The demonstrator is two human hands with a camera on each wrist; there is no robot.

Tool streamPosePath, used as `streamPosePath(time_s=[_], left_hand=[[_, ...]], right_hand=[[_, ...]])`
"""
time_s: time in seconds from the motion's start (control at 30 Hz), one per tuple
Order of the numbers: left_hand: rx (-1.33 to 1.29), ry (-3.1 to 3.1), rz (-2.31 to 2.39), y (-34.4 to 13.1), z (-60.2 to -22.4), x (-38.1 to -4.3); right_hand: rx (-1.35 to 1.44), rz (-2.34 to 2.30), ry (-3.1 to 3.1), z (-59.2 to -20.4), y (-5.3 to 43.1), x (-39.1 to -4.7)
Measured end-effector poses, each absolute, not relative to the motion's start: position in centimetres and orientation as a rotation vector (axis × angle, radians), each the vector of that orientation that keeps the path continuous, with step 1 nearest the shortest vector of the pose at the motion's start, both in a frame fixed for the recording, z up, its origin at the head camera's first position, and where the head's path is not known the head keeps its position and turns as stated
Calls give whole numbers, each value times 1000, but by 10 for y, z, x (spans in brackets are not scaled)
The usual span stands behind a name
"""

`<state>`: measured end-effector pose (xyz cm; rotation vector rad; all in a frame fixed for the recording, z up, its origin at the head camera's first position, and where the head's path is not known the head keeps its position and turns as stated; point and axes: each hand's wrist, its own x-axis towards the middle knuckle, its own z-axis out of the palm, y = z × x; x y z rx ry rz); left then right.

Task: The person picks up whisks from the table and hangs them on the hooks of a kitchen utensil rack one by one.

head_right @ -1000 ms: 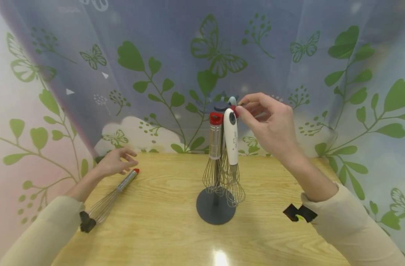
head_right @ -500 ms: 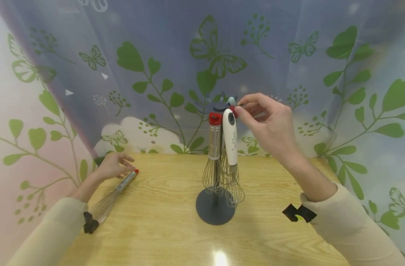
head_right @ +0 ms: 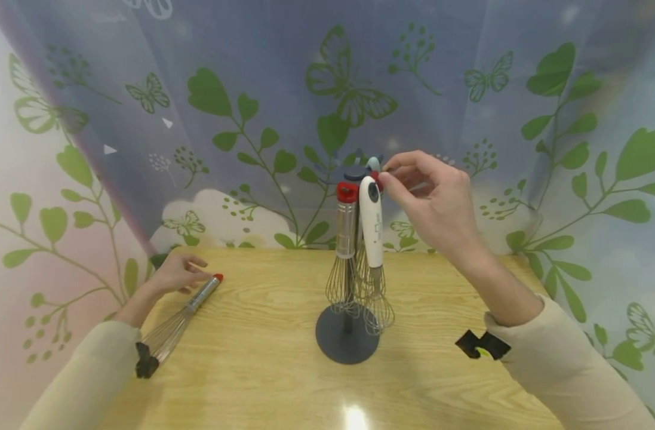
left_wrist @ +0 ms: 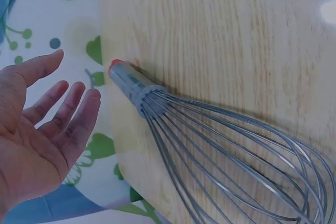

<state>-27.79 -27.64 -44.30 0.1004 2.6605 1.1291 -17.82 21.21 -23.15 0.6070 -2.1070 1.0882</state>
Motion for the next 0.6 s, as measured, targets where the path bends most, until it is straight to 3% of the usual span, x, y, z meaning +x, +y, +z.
streamPosePath(time_s=[0.6], left_hand=[[59, 2650, 1079, -286, -460, -280]], right_hand=[[609, 1069, -2113, -231, 212, -179]])
